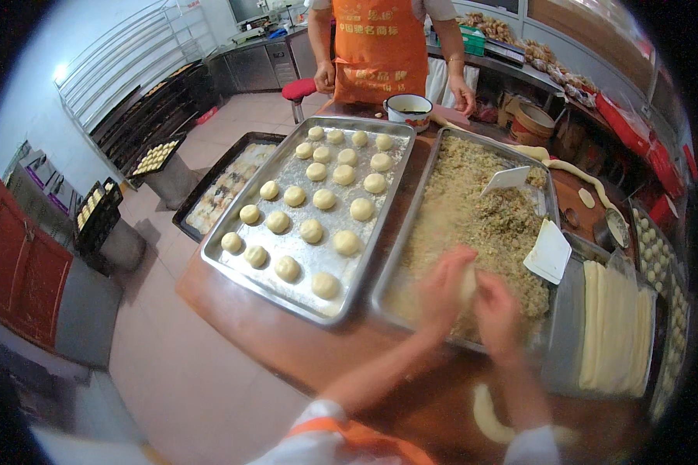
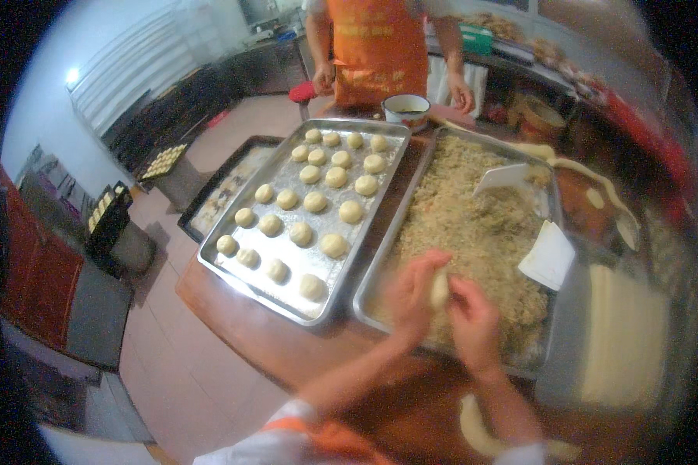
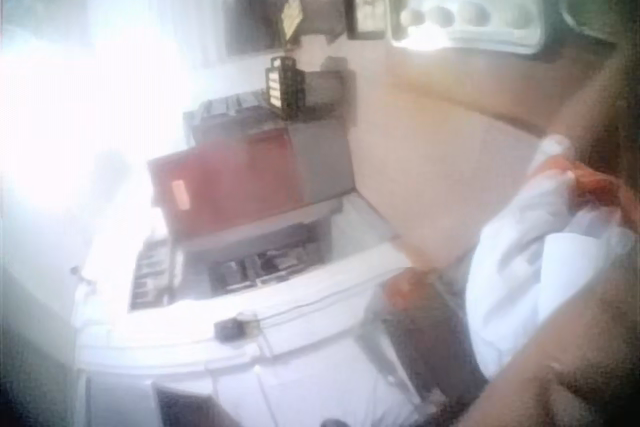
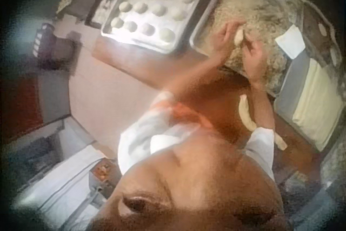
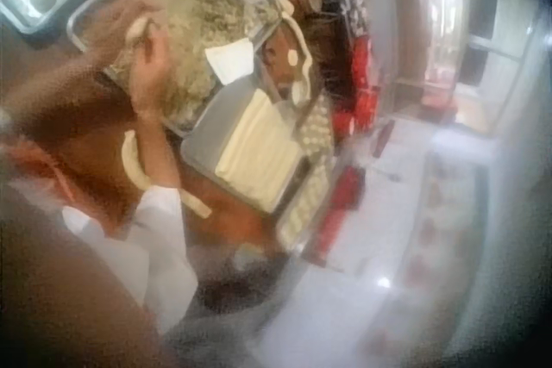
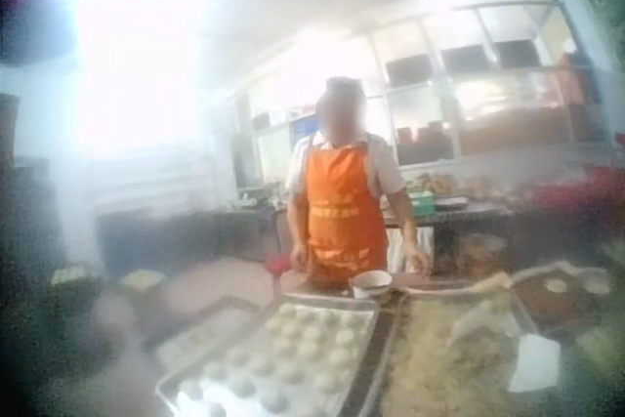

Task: The person rolls a long piece of dough on a wooden table, pulls off pieces, and stuffs them with a filling from a metal tray.

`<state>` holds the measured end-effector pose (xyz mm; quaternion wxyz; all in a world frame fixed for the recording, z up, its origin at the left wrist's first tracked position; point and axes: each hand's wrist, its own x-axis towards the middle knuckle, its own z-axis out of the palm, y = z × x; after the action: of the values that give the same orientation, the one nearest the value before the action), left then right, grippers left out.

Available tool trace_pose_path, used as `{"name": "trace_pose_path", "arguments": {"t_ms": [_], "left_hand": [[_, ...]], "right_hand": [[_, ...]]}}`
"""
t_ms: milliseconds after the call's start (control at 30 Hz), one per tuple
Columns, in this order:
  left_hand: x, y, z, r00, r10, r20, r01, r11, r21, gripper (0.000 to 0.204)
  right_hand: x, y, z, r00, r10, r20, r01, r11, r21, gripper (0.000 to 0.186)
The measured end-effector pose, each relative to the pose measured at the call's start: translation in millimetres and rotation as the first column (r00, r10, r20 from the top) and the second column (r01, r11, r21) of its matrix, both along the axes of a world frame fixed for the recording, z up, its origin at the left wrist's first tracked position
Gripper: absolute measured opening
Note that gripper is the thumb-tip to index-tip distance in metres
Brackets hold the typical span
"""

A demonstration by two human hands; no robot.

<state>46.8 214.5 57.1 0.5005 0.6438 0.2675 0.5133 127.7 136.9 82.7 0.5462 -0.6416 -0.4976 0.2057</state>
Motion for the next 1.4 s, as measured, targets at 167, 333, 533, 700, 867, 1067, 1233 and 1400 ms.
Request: {"name": "trace_pose_path", "arguments": {"t_ms": [167,333,533,700,867,1067,1233,1400], "left_hand": [[5.1,4.4,-6.2,0.998,-0.020,0.065,0.031,0.985,-0.171,0.023],[3.2,10.9,-10.9,0.994,0.108,0.032,-0.098,0.972,-0.213,0.030],[-7.6,-8.4,-7.6,0.992,0.049,0.119,0.002,0.920,-0.392,0.022],[0.7,-10.4,15.5,0.952,0.145,0.271,0.004,0.876,-0.482,0.027],[-2.0,-5.8,5.8,0.974,0.029,0.225,0.107,0.815,-0.570,0.032],[10.9,-13.7,2.0,0.924,0.128,0.361,-0.057,0.978,-0.200,0.027],[-1.6,-6.7,-0.9,0.971,0.221,0.091,-0.227,0.972,0.057,0.029],[1.0,-20.7,-7.9,0.967,0.078,0.244,-0.008,0.962,-0.273,0.029]], "right_hand": [[-4.2,2.9,0.5,0.948,-0.030,0.316,0.028,1.000,0.013,0.030],[-10.6,8.9,-1.3,0.961,-0.067,0.269,0.044,0.995,0.091,0.026],[-13.1,-2.5,-8.8,0.732,-0.066,0.678,-0.037,0.990,0.137,0.025],[-6.0,-0.2,-5.1,0.800,-0.057,0.597,-0.045,0.987,0.155,0.024],[-1.3,-3.9,-13.5,0.610,-0.121,0.783,-0.124,0.962,0.245,0.024],[5.5,-4.3,-11.8,0.952,-0.076,0.295,0.032,0.988,0.152,0.024],[-16.8,-4.8,17.5,0.962,-0.049,0.270,0.028,0.996,0.080,0.026],[-20.7,-12.6,-0.5,0.795,-0.136,0.591,0.133,0.990,0.049,0.027]]}}
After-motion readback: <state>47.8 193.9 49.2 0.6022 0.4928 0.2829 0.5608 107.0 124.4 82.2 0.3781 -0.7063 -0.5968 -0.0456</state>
